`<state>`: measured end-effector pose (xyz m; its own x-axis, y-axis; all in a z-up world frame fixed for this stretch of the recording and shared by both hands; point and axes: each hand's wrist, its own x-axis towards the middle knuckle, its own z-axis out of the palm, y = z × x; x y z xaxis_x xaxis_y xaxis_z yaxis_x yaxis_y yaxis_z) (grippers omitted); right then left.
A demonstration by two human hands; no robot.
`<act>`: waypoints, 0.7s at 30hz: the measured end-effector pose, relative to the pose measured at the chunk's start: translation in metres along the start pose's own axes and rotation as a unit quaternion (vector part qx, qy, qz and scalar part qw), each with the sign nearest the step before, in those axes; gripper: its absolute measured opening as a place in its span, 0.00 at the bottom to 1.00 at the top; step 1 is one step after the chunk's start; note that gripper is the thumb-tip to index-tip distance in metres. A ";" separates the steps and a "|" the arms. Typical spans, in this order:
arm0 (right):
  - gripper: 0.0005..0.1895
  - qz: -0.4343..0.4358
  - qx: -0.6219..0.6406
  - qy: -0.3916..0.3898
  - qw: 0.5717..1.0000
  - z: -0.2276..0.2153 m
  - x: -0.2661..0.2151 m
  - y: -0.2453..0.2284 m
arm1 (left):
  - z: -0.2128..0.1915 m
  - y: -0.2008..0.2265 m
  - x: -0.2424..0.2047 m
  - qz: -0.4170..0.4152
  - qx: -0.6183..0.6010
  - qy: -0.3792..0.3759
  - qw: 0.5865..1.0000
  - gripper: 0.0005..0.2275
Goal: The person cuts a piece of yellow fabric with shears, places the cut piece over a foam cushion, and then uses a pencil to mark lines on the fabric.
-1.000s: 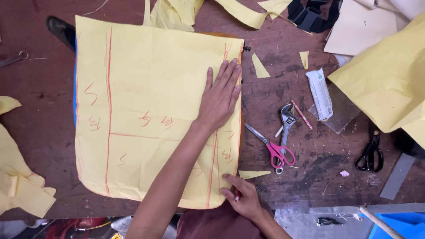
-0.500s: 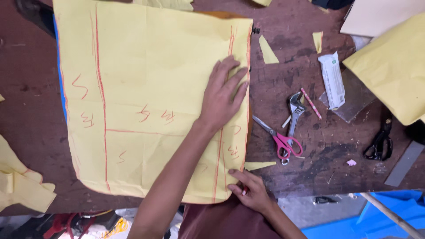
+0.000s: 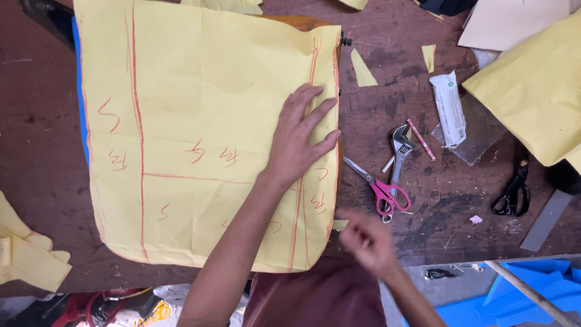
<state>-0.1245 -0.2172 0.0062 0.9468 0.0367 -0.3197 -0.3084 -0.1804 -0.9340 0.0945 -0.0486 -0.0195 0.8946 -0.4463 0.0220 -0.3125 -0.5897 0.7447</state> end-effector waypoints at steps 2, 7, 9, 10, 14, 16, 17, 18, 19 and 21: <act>0.13 0.084 -0.040 0.084 0.992 -0.019 0.036 -0.008 | -0.005 0.001 0.006 -0.012 0.000 -0.019 1.000 0.27; 0.14 0.103 0.029 0.069 0.992 -0.060 0.127 -0.034 | -0.020 0.012 0.024 -0.039 0.008 -0.071 0.997 0.32; 0.13 0.069 0.028 0.019 0.997 -0.064 0.143 -0.047 | -0.022 0.013 0.026 -0.038 0.029 -0.087 0.995 0.33; 0.13 0.069 0.029 0.017 0.997 -0.062 0.151 -0.051 | -0.023 0.013 0.028 -0.039 0.031 -0.087 0.995 0.33; 0.16 -0.034 -0.175 0.002 0.984 -0.053 0.178 -0.054 | -0.023 0.013 0.029 -0.050 0.030 -0.101 0.993 0.34; 0.18 -0.090 -0.239 0.007 0.967 -0.051 0.185 -0.051 | -0.023 0.013 0.029 -0.049 0.028 -0.098 0.994 0.34; 0.18 -0.085 -0.190 0.014 0.978 -0.050 0.186 -0.050 | -0.023 0.014 0.028 -0.050 0.025 -0.097 0.994 0.34; 0.18 -0.082 -0.139 0.019 0.987 -0.048 0.189 -0.049 | -0.023 0.013 0.028 -0.053 0.023 -0.096 0.994 0.35; 0.18 -0.084 -0.137 0.017 0.987 -0.046 0.191 -0.048 | -0.023 0.013 0.028 -0.055 0.026 -0.095 0.994 0.35; 0.14 0.100 -0.076 0.017 0.992 -0.044 0.194 -0.046 | -0.023 0.012 0.028 -0.042 0.022 -0.097 0.994 0.35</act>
<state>0.0774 -0.2455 -0.0058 0.8716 -0.0481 -0.4878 -0.4752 -0.3264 -0.8171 0.1237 -0.0525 0.0054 0.8414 -0.5125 -0.1714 -0.2565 -0.6579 0.7081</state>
